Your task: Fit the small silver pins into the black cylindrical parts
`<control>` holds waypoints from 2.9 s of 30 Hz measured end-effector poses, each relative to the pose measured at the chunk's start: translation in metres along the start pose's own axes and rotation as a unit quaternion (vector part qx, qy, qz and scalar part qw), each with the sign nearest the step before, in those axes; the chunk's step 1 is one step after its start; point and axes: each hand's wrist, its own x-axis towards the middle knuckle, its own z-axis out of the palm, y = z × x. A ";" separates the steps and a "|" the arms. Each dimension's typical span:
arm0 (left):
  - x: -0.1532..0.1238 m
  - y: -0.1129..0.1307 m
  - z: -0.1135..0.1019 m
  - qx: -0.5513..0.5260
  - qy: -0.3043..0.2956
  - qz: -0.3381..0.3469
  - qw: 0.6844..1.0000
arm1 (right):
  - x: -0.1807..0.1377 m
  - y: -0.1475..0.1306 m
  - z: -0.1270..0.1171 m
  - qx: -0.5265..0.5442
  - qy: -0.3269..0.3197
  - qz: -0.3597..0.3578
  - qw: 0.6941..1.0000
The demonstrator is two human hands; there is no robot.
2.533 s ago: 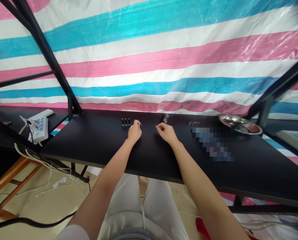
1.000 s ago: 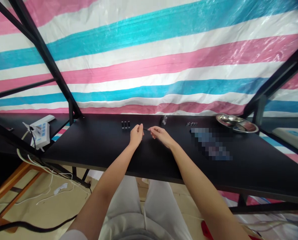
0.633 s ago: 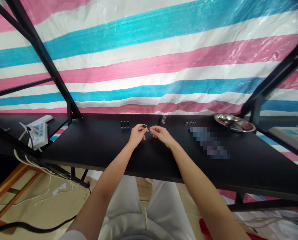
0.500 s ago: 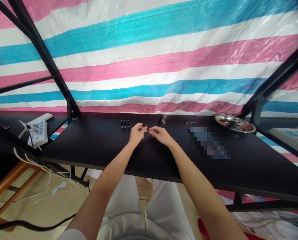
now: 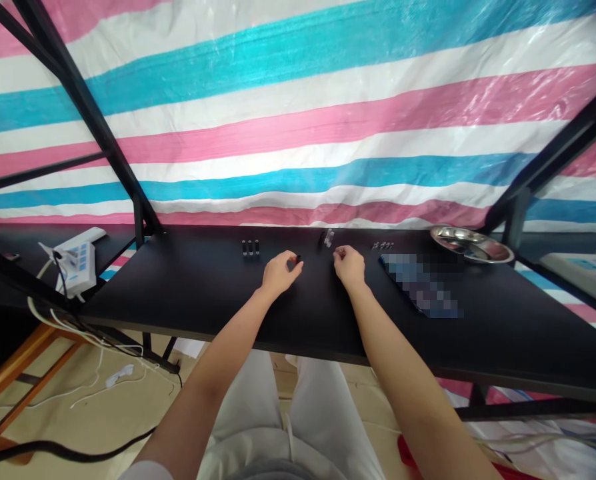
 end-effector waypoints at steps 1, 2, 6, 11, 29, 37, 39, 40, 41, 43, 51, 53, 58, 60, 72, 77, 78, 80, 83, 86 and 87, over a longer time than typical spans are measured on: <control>0.000 -0.001 0.001 0.006 -0.001 0.006 1.000 | 0.001 0.001 0.001 0.004 0.000 0.005 1.000; -0.001 -0.001 0.001 0.008 0.001 0.009 1.000 | 0.002 0.002 0.003 0.009 0.000 0.010 1.000; 0.000 -0.001 -0.001 0.013 0.008 0.011 1.000 | 0.006 0.001 0.008 0.004 -0.008 0.030 0.999; -0.001 0.002 -0.004 0.019 0.009 0.012 1.000 | 0.015 -0.003 0.012 -0.051 -0.040 0.039 0.997; 0.050 -0.010 0.061 -0.029 -0.046 -0.115 0.992 | 0.024 0.005 0.021 -0.088 -0.045 0.011 0.995; 0.078 0.000 0.093 0.060 -0.023 -0.129 0.990 | 0.027 0.008 0.020 -0.078 -0.054 0.018 0.995; 0.082 0.000 0.097 0.099 -0.033 -0.121 0.987 | 0.027 0.008 0.019 -0.080 -0.057 0.017 0.995; 0.084 -0.001 0.099 0.119 -0.042 -0.117 0.985 | 0.027 0.008 0.019 -0.081 -0.058 0.016 0.995; 0.085 -0.002 0.100 0.136 -0.051 -0.112 0.983 | 0.027 0.008 0.019 -0.083 -0.057 0.014 0.995; 0.086 -0.003 0.102 0.158 -0.060 -0.107 0.980 | 0.028 0.008 0.019 -0.085 -0.057 0.012 0.995; 0.084 -0.006 0.105 0.181 -0.055 -0.128 0.974 | 0.027 0.009 0.019 -0.082 -0.058 0.015 0.995; 0.083 -0.006 0.105 0.179 -0.045 -0.125 0.975 | 0.027 0.009 0.019 -0.082 -0.058 0.013 0.995; 0.077 -0.004 0.101 0.167 -0.031 -0.117 0.979 | 0.026 0.009 0.016 -0.095 -0.067 -0.003 0.993; 0.072 -0.002 0.096 0.161 -0.033 -0.116 0.980 | 0.023 0.006 0.014 -0.117 -0.072 -0.005 0.991; 0.017 -0.001 0.042 0.192 -0.086 0.002 0.978 | 0.002 -0.025 -0.012 -0.152 -0.080 0.027 0.985; 0.003 -0.007 0.002 0.191 0.009 -0.029 0.981 | -0.004 -0.029 -0.012 -0.119 -0.066 0.018 0.991; 0.004 -0.008 -0.004 0.189 0.037 -0.042 0.980 | -0.005 -0.029 -0.011 -0.112 -0.061 0.009 0.992; 0.008 -0.011 -0.011 0.190 0.076 -0.064 0.977 | -0.007 -0.030 -0.010 -0.098 -0.050 -0.008 0.994; 0.013 -0.015 -0.014 0.196 0.084 -0.083 0.974 | -0.010 -0.030 -0.009 -0.082 -0.031 -0.028 0.996; 0.016 -0.020 -0.014 0.196 0.071 -0.099 0.973 | -0.011 -0.030 -0.008 -0.080 -0.027 -0.041 0.996; 0.017 -0.022 -0.013 0.195 0.069 -0.105 0.973 | -0.010 -0.029 -0.008 -0.082 -0.030 -0.045 0.995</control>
